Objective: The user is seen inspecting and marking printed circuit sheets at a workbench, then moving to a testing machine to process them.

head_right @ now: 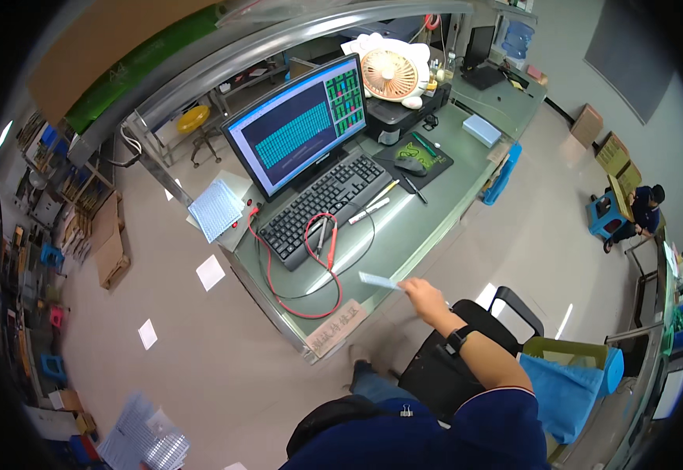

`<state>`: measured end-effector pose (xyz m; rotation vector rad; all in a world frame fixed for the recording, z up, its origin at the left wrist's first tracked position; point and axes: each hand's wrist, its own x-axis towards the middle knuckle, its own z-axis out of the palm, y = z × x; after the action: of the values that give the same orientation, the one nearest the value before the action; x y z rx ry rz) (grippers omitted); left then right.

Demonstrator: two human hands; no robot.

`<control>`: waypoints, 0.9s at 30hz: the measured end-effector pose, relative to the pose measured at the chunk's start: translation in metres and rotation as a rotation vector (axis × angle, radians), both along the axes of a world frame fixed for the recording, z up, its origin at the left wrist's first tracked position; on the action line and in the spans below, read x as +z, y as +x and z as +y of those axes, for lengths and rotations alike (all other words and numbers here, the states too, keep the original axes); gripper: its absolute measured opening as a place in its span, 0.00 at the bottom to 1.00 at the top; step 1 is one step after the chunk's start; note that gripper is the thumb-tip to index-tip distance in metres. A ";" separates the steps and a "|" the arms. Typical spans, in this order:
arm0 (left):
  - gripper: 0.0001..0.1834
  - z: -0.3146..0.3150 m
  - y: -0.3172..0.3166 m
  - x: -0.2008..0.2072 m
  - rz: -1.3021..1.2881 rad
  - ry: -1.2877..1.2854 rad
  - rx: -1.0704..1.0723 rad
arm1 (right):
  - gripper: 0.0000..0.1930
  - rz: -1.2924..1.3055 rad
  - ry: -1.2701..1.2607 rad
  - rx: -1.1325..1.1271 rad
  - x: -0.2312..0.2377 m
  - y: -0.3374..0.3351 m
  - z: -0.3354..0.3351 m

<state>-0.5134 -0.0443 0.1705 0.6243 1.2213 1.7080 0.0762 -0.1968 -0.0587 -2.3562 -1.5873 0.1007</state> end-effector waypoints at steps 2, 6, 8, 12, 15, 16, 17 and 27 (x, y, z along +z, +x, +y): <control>0.25 0.006 -0.006 0.004 0.001 0.007 -0.025 | 0.18 0.350 0.244 -0.148 0.004 -0.002 -0.006; 0.24 0.020 -0.050 -0.026 0.472 0.060 -0.010 | 0.15 1.430 0.494 -0.481 0.012 -0.016 -0.012; 0.23 0.031 -0.064 -0.031 0.885 0.109 -0.040 | 0.15 1.545 0.554 -0.514 0.019 -0.041 -0.013; 0.24 0.092 -0.121 -0.060 0.656 0.203 -0.140 | 0.16 1.821 0.728 -0.589 -0.010 -0.113 -0.018; 0.24 0.104 -0.157 -0.073 0.758 0.275 -0.162 | 0.18 2.052 0.840 -0.653 -0.058 -0.183 -0.022; 0.24 0.103 -0.155 -0.057 0.728 0.226 -0.207 | 0.18 2.099 0.882 -0.661 -0.074 -0.206 -0.023; 0.25 0.104 -0.154 -0.043 0.700 0.181 -0.247 | 0.18 2.161 0.907 -0.652 -0.086 -0.225 -0.023; 0.24 0.120 -0.166 -0.005 -0.395 -0.212 -0.353 | 0.24 2.230 1.082 -0.781 -0.156 -0.295 0.024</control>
<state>-0.6792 0.0755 0.1656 0.3290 0.9302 1.3079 -0.2185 -0.1730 -0.2144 -0.6165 0.4200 0.8944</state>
